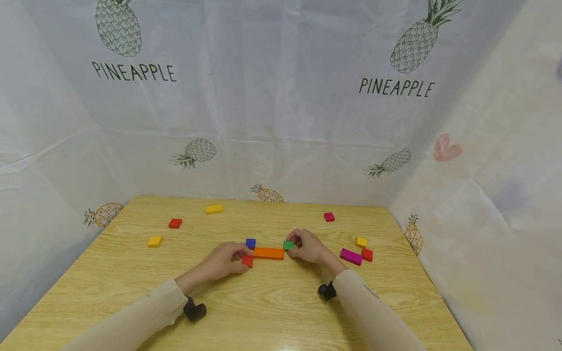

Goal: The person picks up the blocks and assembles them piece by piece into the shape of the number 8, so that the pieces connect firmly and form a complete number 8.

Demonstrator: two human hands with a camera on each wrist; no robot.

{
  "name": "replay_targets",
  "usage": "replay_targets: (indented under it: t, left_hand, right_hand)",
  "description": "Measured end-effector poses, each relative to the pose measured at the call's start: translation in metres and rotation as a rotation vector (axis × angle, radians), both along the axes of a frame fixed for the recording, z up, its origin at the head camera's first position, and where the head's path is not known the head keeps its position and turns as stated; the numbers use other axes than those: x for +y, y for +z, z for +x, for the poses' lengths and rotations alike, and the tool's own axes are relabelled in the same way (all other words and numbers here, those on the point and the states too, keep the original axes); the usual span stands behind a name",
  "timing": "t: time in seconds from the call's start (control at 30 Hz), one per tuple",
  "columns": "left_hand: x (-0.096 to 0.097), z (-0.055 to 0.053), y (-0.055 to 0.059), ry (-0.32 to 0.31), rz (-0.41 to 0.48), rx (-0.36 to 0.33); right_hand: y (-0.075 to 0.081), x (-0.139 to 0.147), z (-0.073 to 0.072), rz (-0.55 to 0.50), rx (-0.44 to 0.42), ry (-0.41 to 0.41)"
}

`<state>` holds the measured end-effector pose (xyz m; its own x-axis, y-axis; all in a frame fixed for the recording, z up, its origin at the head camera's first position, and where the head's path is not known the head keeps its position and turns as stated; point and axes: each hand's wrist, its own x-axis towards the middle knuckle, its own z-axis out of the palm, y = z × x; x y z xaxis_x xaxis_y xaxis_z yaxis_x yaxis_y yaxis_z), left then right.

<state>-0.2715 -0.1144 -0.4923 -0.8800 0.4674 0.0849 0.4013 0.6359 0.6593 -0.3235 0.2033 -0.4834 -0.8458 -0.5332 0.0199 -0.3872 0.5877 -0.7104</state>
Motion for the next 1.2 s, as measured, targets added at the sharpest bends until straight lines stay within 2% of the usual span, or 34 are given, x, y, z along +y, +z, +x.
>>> replay_targets:
  t: [0.67, 1.2]
  left_hand:
    - [0.0013, -0.0003, 0.0012, -0.015, 0.005, 0.021]
    - [0.0005, 0.0003, 0.0014, -0.015, 0.006, 0.02]
  right_hand:
    - [0.0038, 0.0005, 0.0031, -0.059, -0.036, -0.001]
    - [0.0045, -0.001, 0.0031, -0.023, -0.028, -0.007]
